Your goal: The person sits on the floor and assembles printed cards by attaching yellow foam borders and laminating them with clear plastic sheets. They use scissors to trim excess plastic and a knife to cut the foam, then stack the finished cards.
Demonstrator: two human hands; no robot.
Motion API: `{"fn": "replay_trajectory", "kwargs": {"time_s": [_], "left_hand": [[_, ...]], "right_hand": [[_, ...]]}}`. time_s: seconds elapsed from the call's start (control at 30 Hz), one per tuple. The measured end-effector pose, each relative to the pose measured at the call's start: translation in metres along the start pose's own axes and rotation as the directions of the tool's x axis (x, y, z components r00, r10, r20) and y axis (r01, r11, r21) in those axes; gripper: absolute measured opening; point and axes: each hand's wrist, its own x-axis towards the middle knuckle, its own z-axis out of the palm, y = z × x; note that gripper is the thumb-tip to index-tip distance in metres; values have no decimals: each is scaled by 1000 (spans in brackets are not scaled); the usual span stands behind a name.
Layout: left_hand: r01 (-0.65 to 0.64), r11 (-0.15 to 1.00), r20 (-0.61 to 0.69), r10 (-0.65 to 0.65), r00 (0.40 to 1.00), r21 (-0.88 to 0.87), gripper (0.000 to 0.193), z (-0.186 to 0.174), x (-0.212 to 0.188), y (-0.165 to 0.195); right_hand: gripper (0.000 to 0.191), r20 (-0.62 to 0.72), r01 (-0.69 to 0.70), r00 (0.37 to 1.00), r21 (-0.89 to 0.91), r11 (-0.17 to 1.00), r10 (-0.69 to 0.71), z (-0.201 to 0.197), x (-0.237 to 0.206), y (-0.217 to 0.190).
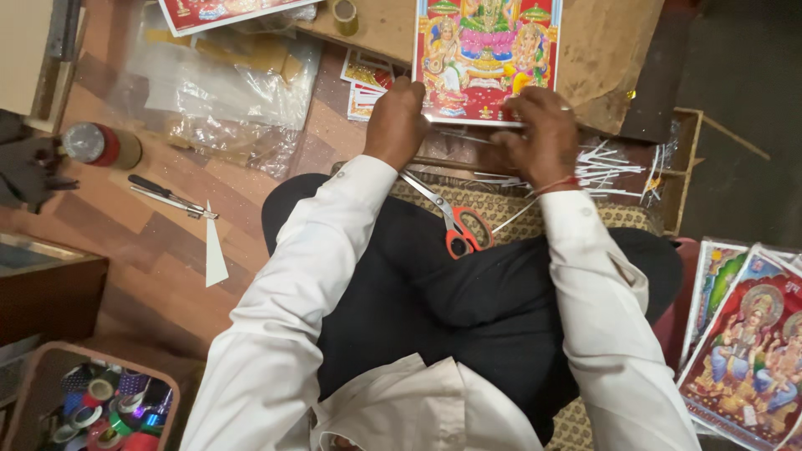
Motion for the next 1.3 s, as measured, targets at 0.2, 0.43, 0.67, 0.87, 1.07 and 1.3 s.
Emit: {"fn": "replay_trajectory", "kwargs": {"time_s": [0.2, 0.43, 0.67, 0.87, 1.07, 1.3], "left_hand": [[4, 999, 47, -6, 999, 32, 24, 0, 1, 0], [-5, 1000, 44, 5, 999, 17, 26, 2, 0, 2], [-15, 997, 34, 17, 999, -73, 32, 2, -2, 2], [107, 989, -202, -127, 971, -105, 43, -26, 14, -7], [256, 965, -404, -212, 890, 57, 42, -43, 56, -35], [235, 964, -475, -151, 867, 123, 25, -20, 70, -64]], "right_hand": [[35, 5, 16, 1000, 19, 1000, -16, 18, 2, -12], [28, -66, 43, 997, -4, 999, -43, 25, -3, 2], [28, -66, 31, 997, 15, 999, -30, 34, -1, 13], [32, -33, -13, 999, 35, 999, 14, 34, -1, 14], [36, 2, -43, 999, 52, 998, 43, 29, 1, 5], [42, -56, -60, 996, 116, 991, 67, 16, 5, -10]]}}
